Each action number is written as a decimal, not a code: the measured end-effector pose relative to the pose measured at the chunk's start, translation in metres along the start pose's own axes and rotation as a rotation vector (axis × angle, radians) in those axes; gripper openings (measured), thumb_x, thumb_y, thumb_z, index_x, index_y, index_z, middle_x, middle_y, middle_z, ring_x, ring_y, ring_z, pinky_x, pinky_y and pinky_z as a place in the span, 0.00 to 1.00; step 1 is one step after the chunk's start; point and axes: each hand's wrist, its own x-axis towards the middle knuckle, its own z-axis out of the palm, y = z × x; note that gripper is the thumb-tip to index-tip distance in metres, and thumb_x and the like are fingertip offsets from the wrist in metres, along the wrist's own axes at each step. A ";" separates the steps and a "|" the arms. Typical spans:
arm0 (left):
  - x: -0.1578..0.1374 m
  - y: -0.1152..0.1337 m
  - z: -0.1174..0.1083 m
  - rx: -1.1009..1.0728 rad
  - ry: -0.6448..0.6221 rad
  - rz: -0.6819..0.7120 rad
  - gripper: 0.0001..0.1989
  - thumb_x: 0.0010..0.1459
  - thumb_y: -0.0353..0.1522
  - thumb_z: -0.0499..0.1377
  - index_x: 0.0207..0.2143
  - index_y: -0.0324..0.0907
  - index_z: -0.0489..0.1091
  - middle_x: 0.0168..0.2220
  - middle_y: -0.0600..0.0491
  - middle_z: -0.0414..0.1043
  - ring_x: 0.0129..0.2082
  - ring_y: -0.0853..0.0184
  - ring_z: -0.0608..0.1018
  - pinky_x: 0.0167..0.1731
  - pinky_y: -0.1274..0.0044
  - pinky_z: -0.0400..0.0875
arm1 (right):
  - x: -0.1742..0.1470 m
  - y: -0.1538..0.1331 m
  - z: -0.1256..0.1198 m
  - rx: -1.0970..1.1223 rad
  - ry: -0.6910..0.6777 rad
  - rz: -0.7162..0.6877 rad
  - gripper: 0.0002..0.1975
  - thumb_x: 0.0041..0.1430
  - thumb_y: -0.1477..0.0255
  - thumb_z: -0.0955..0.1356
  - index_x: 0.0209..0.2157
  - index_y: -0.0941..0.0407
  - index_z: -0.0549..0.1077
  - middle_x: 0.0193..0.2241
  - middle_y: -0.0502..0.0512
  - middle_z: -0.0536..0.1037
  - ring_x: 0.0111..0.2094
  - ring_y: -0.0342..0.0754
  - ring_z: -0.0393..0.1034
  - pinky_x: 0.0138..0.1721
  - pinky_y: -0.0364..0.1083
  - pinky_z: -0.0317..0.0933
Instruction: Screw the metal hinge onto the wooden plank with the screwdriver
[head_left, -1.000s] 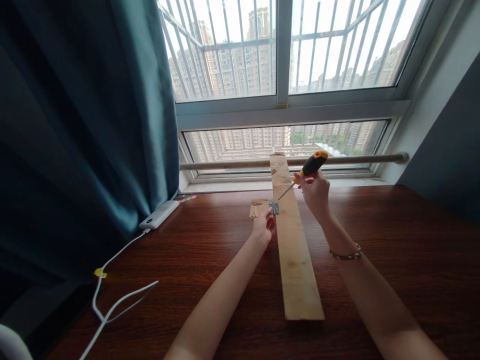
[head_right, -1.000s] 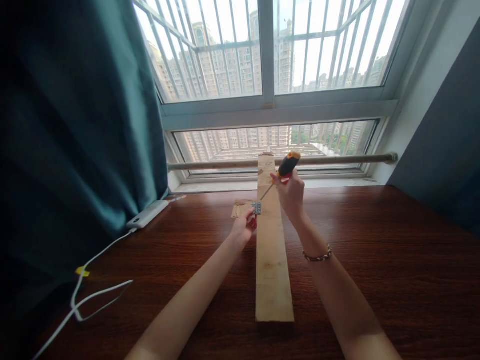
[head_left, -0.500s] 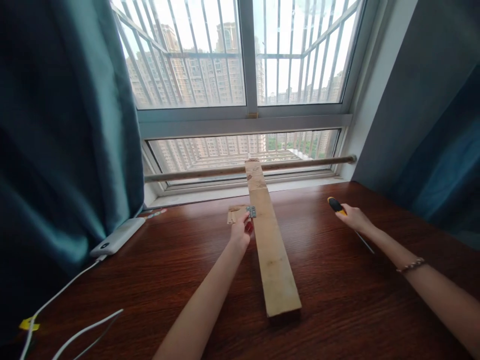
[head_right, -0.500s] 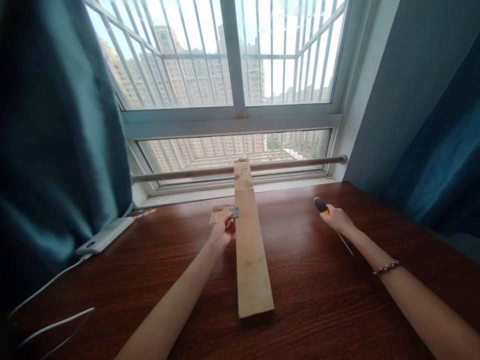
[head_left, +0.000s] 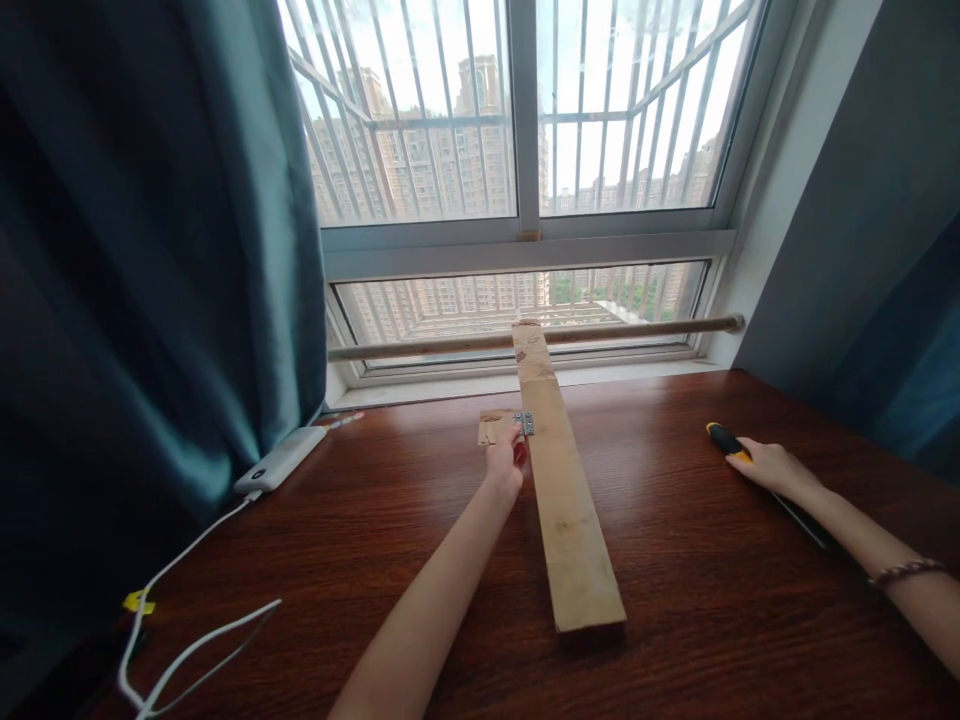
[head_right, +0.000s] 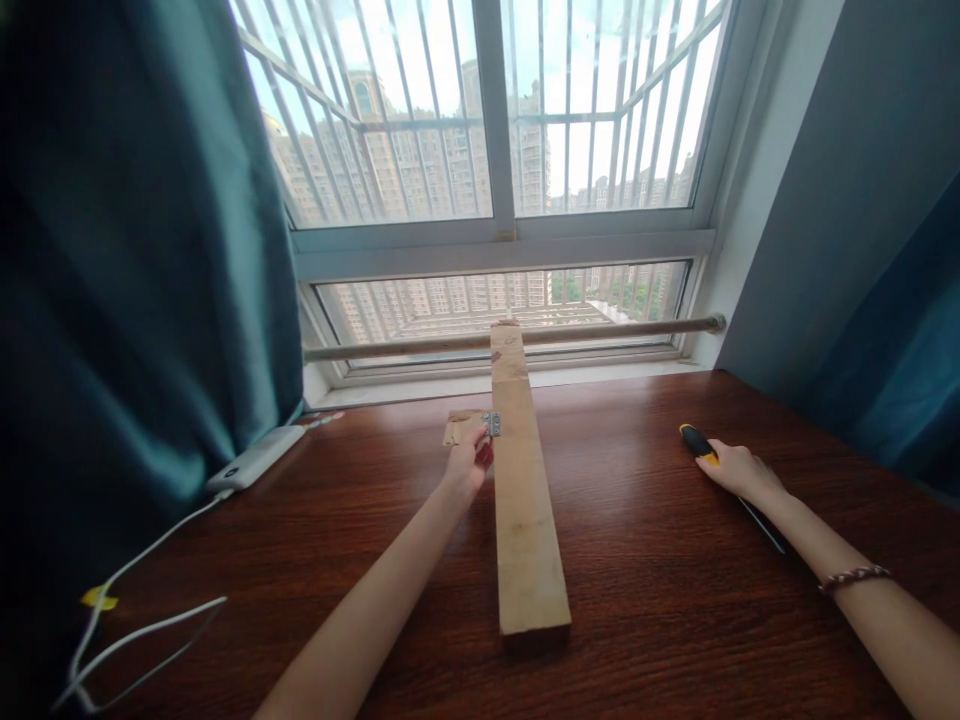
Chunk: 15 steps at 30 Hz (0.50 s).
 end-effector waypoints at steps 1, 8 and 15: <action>0.000 0.000 0.000 -0.005 0.004 0.004 0.08 0.44 0.25 0.62 0.27 0.38 0.65 0.18 0.58 0.67 0.14 0.76 0.68 0.15 0.84 0.60 | -0.001 0.000 -0.001 -0.012 -0.006 0.007 0.26 0.52 0.57 0.63 0.49 0.56 0.68 0.38 0.68 0.74 0.40 0.64 0.70 0.35 0.52 0.59; -0.006 0.002 -0.001 -0.046 0.017 -0.011 0.08 0.46 0.31 0.61 0.29 0.39 0.64 0.19 0.58 0.66 0.15 0.74 0.69 0.16 0.83 0.61 | -0.003 -0.017 -0.029 -0.069 -0.045 0.086 0.34 0.43 0.43 0.62 0.35 0.60 0.74 0.36 0.72 0.74 0.38 0.69 0.69 0.36 0.59 0.59; -0.010 -0.001 -0.002 -0.012 0.046 0.059 0.13 0.47 0.39 0.60 0.33 0.41 0.65 0.24 0.57 0.66 0.18 0.74 0.70 0.17 0.82 0.60 | -0.076 -0.171 -0.062 -0.016 0.351 -0.579 0.24 0.58 0.57 0.60 0.46 0.61 0.67 0.42 0.66 0.72 0.43 0.56 0.67 0.45 0.53 0.60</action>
